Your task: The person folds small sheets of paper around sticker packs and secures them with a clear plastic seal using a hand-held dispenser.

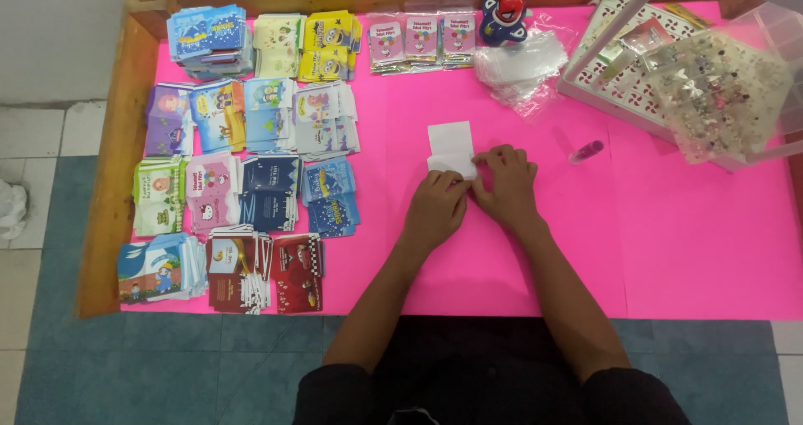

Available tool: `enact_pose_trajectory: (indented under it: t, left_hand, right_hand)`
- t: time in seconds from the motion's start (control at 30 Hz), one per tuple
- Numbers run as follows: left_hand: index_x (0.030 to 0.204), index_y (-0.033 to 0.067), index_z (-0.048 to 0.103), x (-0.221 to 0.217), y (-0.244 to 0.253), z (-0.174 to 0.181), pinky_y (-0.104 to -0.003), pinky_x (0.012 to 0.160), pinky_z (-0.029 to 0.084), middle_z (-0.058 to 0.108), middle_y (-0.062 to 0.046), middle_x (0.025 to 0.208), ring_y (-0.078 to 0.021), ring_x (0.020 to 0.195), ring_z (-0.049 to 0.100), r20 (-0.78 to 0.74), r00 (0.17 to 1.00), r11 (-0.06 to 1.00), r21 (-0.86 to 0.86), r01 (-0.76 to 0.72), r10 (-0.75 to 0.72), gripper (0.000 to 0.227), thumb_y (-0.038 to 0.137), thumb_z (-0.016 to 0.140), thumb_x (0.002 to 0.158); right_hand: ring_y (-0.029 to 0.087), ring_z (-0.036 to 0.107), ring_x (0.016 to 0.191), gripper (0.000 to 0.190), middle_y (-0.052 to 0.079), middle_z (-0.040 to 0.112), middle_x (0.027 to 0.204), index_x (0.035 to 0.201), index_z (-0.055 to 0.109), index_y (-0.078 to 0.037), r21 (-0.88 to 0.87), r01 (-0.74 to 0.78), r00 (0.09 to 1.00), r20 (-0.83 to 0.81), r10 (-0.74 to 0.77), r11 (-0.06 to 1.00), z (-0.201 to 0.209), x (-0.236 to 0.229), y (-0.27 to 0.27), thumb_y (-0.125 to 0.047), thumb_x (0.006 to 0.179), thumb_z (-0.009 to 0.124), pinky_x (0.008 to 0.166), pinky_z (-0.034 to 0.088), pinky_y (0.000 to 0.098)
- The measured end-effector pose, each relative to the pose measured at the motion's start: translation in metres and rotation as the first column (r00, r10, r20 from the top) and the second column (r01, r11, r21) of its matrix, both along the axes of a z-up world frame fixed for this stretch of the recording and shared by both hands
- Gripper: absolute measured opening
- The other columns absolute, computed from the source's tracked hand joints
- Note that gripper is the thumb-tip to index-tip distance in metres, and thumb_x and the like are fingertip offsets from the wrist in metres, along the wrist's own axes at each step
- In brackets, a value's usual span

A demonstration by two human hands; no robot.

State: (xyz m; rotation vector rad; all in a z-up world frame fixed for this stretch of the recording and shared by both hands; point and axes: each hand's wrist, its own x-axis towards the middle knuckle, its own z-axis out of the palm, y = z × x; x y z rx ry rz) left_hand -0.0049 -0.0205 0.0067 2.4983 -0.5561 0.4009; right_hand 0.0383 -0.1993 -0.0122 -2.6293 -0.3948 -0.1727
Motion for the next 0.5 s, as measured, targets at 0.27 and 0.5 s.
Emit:
enact_pose_trajectory:
  t: [0.27, 0.5]
  left_hand:
    - [0.098, 0.0114, 0.079, 0.003, 0.015, -0.012, -0.037, 0.086, 0.056, 0.067, -0.006, 0.092, -0.0246, 0.092, 0.065, -0.046, 0.995, 0.993, -0.076, -0.091, 0.088, 0.020, 0.011, 0.063, 0.088]
    - [0.084, 0.0196, 0.081, 0.000, 0.036, 0.013, -0.043, 0.088, 0.051, 0.068, -0.001, 0.085, -0.0216, 0.086, 0.062, 0.037, 0.987, 0.986, 0.046, -0.160, 0.158, 0.016, 0.025, 0.067, 0.081]
  right_hand:
    - [0.028, 0.048, 0.111, 0.046, 0.006, 0.049, 0.115, 0.127, 0.062, -0.021, -0.029, -0.014, 0.997, -0.076, 0.011, 0.999, 0.003, 0.007, 0.002, -0.028, 0.082, 0.058, 0.096, 0.037, 0.0499]
    - [0.029, 0.048, 0.113, 0.048, 0.007, 0.050, 0.116, 0.129, 0.061, -0.023, -0.023, -0.012, 0.998, -0.059, 0.011, 1.000, 0.002, 0.003, 0.000, -0.030, 0.081, 0.058, 0.097, 0.034, 0.0517]
